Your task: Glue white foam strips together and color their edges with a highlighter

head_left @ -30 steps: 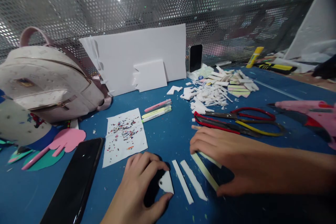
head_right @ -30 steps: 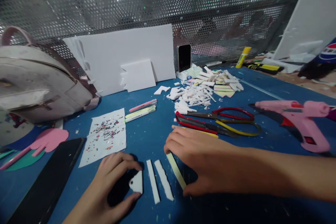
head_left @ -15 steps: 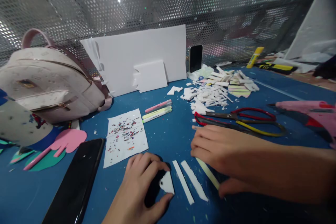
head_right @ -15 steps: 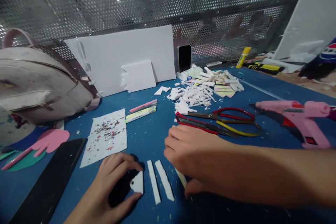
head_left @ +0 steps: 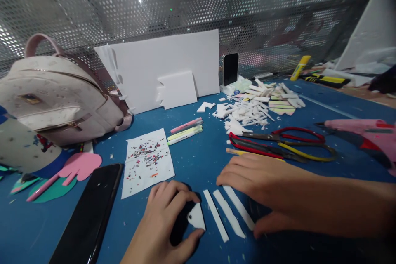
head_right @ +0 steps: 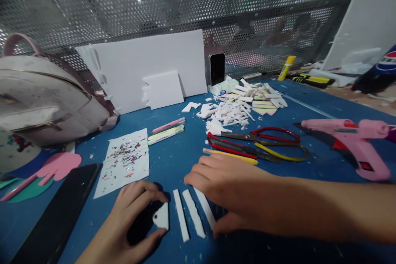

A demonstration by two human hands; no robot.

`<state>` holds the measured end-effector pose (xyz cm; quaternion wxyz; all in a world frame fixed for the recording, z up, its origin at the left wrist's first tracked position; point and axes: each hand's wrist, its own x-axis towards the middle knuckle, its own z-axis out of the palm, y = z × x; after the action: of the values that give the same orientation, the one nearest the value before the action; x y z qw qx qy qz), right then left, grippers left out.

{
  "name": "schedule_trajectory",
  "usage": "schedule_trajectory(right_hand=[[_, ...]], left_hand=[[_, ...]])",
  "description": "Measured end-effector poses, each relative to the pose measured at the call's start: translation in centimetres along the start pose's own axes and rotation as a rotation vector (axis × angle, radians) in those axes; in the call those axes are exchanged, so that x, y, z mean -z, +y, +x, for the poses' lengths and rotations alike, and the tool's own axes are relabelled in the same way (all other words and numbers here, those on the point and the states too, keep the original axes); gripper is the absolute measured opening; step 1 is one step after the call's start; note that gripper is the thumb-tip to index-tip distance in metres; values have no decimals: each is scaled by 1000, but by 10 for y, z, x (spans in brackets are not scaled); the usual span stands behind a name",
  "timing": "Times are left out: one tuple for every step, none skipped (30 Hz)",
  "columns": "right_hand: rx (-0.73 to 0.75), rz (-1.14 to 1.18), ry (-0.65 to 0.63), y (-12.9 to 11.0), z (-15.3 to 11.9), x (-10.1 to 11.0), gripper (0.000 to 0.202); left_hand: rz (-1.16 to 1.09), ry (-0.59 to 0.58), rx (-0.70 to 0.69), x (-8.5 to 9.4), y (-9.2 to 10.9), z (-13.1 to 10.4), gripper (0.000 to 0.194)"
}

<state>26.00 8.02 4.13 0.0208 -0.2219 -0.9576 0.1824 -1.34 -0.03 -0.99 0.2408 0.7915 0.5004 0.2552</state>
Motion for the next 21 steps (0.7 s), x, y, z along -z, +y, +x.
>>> schedule_trajectory(right_hand=[[0,8,17,3,-2,0,66],[-1,14,43,6,-3,1,69],[-4,9,64,10,-5,1,73],[-10,-9,78,14,-7,2,76],[-17,-32,77,17,-9,3,78],[-25,-54,62,21,-11,4,78],[-33,-68,40,23,-12,5,78],[-36,-73,18,26,-13,5,77],[-35,-70,-2,27,-14,6,75],[-39,-64,-14,28,-14,6,70],[-48,-59,-19,29,-14,6,64],[-65,-55,-17,29,-14,7,57],[-83,-51,-13,29,-14,7,51],[-93,-47,-9,29,-14,8,49],[-96,-46,-6,28,-14,9,50],[-94,-51,-10,28,-15,11,57],[-91,-61,-24,28,-17,13,67],[-87,-72,-42,27,-18,15,77],[-87,-81,-68,26,-20,17,84],[-89,-85,-93,26,-22,19,88],[-88,-82,-110,25,-23,20,88]], left_hand=[[-3,-1,1,0,0,0,28],[-6,-2,1,0,0,-1,29],[-8,-4,3,0,0,-1,31],[-9,-6,5,0,-1,-1,33],[-9,-8,7,0,-1,-1,34],[-8,-8,8,0,-1,-1,34],[-5,-8,7,-1,-1,-1,34],[-2,-6,4,-1,-1,-1,34],[1,-1,1,-1,-1,-1,33],[4,4,-2,-1,-1,-1,33],[6,8,-5,-1,0,-1,32],[7,10,-6,-1,0,0,32],[7,11,-6,-1,0,0,31],[6,11,-5,-1,0,0,30],[5,10,-3,-1,0,0,30],[3,9,-2,-1,0,0,30],[2,8,-1,-1,0,-1,29],[1,8,0,-1,0,-1,29],[1,7,0,-1,1,-1,29],[2,6,0,0,1,-1,29],[4,3,0,0,1,-1,29]])
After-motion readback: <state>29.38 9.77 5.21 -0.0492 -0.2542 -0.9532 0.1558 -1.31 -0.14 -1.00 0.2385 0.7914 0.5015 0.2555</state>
